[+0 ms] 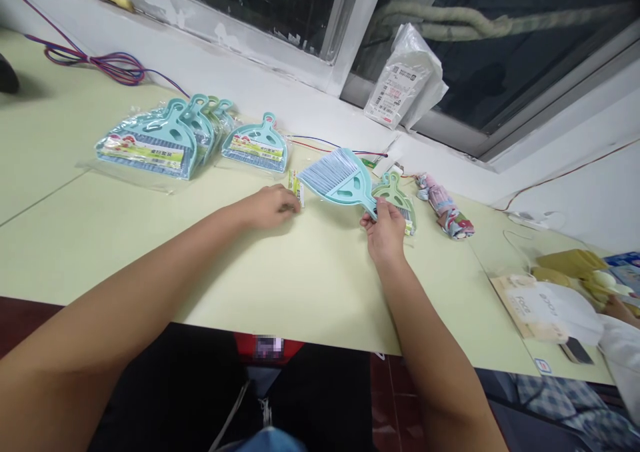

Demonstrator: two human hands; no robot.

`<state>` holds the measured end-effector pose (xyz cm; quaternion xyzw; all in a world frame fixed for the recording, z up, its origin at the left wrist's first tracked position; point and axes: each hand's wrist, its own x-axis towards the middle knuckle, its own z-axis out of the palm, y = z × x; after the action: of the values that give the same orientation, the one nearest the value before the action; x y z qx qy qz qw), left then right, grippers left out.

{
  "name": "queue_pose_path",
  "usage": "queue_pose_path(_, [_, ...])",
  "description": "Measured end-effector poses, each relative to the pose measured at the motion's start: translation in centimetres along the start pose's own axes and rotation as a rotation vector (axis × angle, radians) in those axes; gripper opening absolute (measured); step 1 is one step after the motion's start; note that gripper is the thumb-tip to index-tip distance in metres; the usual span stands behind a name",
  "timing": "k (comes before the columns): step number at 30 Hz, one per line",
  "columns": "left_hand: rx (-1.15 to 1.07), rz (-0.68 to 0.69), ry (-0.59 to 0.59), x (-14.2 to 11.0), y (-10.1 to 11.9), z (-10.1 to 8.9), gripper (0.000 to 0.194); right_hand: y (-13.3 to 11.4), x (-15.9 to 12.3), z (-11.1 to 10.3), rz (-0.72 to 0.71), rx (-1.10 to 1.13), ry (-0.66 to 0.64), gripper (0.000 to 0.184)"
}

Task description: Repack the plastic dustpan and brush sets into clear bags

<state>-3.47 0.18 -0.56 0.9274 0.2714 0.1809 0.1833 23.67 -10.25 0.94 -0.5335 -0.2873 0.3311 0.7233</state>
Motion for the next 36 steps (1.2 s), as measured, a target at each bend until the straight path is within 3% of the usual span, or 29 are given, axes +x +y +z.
queue_pose_path(5, [0.116,-0.066,0.032,0.0,-0.1,0.6,0.045,0.1,-0.2,0.1,0.012,-0.008,-0.007,0.035])
queue_pose_path(10, [0.063,-0.143,0.145,-0.1,-0.8,-0.4,0.045,0.1,-0.3,0.2,0.036,-0.021,-0.024,0.034])
queue_pose_path(13, [-0.139,-0.253,0.238,0.2,-1.1,-0.8,0.04,-0.1,-0.5,0.3,0.056,-0.029,-0.047,0.033])
queue_pose_path(16, [-0.58,-0.418,0.31,0.7,-1.1,-1.1,0.046,-0.2,-0.6,0.4,0.071,-0.028,-0.078,0.033])
queue_pose_path(19, [-1.033,-0.49,0.258,0.9,-0.7,-1.4,0.06,-0.1,-0.9,0.5,0.049,-0.035,-0.146,0.035])
queue_pose_path(21, [-1.167,-0.488,0.185,1.0,-0.2,-1.4,0.063,0.1,-1.1,0.6,0.031,-0.063,-0.204,0.036])
queue_pose_path(28, [-1.249,-0.514,0.211,0.9,0.9,-0.6,0.048,0.3,-2.1,0.9,0.004,-0.196,-0.364,0.038])
queue_pose_path(36, [-1.328,-0.551,0.178,0.7,0.9,-0.9,0.046,-0.1,-2.7,0.6,-0.185,-0.548,-0.497,0.022])
